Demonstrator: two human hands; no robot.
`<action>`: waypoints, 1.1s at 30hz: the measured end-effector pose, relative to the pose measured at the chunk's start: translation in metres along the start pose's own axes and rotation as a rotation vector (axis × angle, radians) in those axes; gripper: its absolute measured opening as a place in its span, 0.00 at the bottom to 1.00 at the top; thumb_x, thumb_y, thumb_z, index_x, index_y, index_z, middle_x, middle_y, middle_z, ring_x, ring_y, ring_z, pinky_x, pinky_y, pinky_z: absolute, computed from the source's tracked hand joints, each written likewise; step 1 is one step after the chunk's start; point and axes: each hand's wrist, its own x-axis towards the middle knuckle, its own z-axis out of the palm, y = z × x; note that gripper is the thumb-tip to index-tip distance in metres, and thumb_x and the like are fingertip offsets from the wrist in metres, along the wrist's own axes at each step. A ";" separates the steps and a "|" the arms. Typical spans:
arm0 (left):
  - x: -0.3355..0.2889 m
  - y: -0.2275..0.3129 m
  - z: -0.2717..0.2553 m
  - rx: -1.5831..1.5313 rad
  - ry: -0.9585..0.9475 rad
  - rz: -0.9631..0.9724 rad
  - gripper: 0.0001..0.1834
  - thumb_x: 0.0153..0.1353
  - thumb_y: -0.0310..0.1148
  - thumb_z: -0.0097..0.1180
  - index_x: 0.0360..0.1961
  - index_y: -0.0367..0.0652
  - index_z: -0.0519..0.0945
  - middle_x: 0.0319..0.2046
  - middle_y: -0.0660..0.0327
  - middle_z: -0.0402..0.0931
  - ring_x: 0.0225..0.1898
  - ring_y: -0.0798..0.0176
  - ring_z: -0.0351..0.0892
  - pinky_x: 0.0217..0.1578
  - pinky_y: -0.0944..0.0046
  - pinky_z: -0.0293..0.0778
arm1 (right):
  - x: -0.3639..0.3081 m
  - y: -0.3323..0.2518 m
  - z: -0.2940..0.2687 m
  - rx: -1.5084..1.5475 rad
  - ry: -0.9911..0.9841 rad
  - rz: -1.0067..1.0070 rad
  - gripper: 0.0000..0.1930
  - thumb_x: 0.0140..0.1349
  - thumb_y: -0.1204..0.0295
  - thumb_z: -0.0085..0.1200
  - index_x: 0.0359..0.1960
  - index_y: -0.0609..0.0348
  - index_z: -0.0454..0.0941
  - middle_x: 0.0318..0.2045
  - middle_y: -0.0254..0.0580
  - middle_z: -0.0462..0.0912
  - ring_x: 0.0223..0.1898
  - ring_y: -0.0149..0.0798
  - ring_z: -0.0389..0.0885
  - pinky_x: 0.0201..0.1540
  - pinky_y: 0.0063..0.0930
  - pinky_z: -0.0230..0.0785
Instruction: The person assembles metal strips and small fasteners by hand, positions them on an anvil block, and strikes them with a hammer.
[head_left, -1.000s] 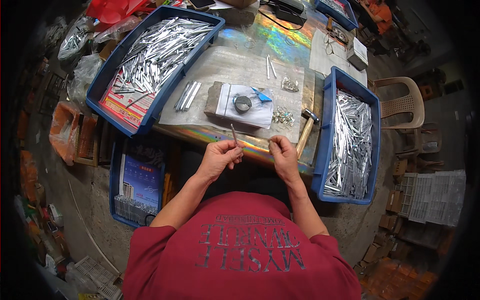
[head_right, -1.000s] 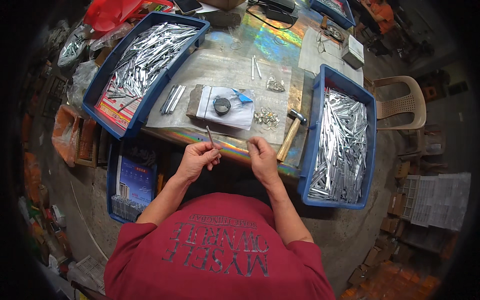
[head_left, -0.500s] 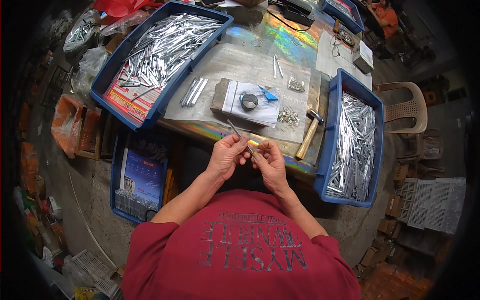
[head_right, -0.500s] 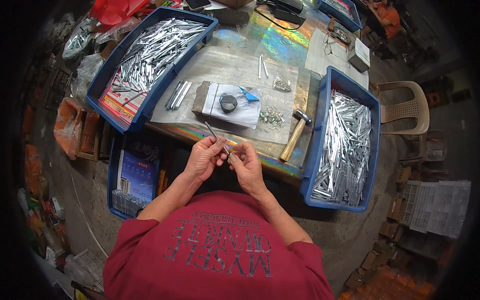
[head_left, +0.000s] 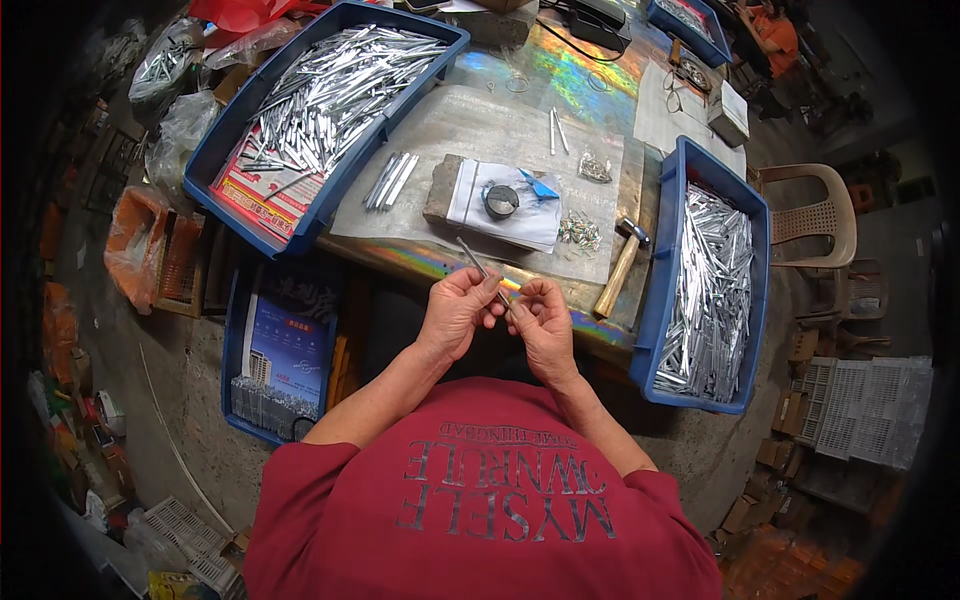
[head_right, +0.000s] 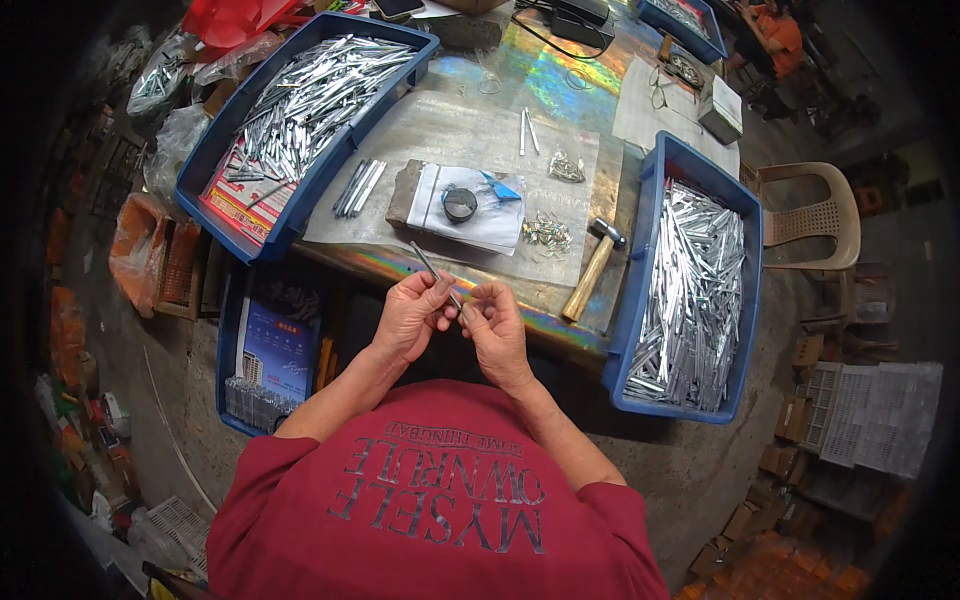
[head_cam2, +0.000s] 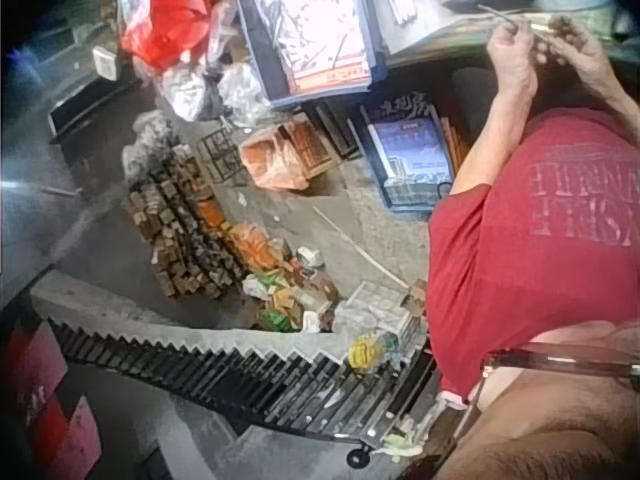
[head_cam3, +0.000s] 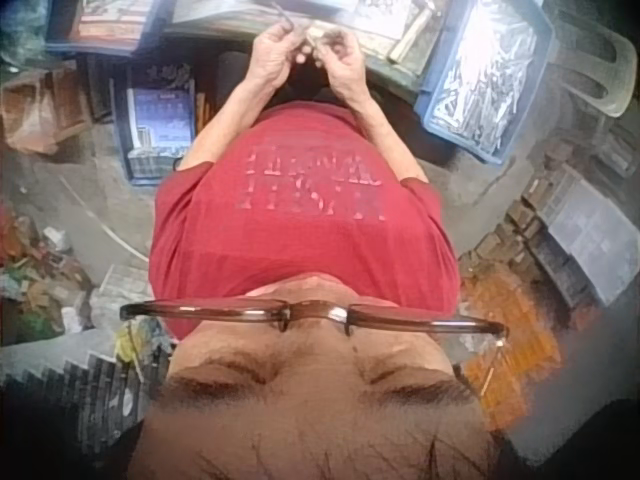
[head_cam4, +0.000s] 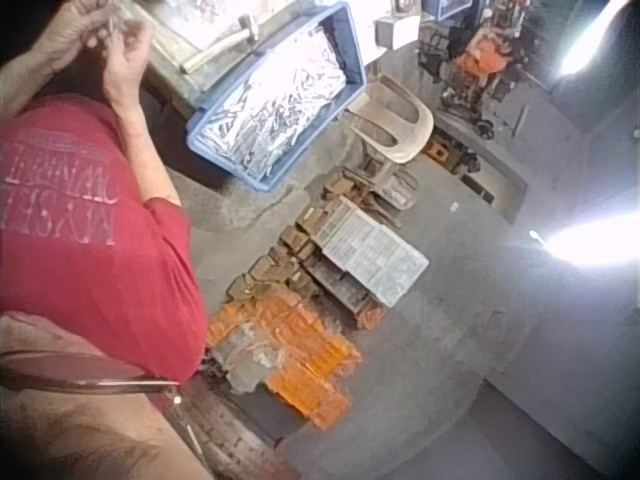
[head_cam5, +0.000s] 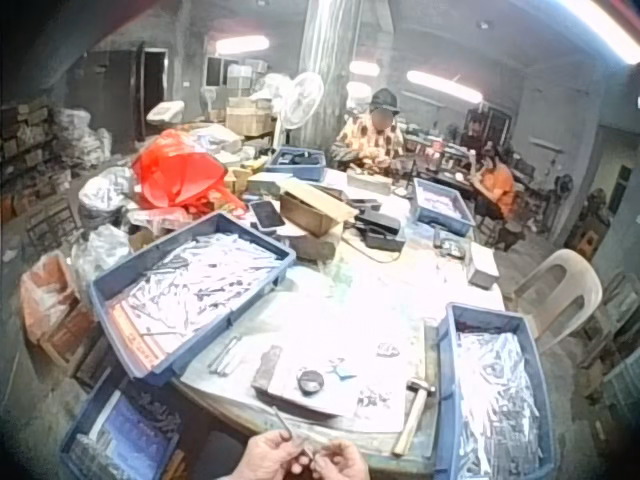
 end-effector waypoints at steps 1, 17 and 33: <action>-0.001 -0.001 0.001 0.000 0.000 0.000 0.08 0.52 0.31 0.52 0.30 0.38 0.72 0.22 0.62 0.73 0.19 0.75 0.70 0.15 0.80 0.65 | 0.000 0.000 0.001 0.000 0.000 0.000 0.10 0.54 0.77 0.45 0.37 0.57 0.60 0.24 0.31 0.67 0.24 0.22 0.65 0.24 0.12 0.59; 0.000 0.003 0.008 0.108 0.034 0.172 0.07 0.52 0.31 0.52 0.29 0.38 0.72 0.21 0.64 0.72 0.19 0.77 0.68 0.16 0.80 0.64 | 0.005 -0.002 0.008 0.121 0.058 -0.045 0.13 0.56 0.76 0.44 0.41 0.59 0.57 0.25 0.36 0.71 0.23 0.21 0.66 0.25 0.11 0.60; 0.081 0.043 0.010 0.406 0.208 0.534 0.05 0.52 0.29 0.51 0.27 0.39 0.74 0.20 0.66 0.71 0.18 0.79 0.66 0.14 0.81 0.62 | -0.002 0.002 -0.010 0.022 0.043 0.018 0.12 0.58 0.74 0.41 0.43 0.63 0.61 0.24 0.36 0.70 0.23 0.22 0.66 0.25 0.11 0.60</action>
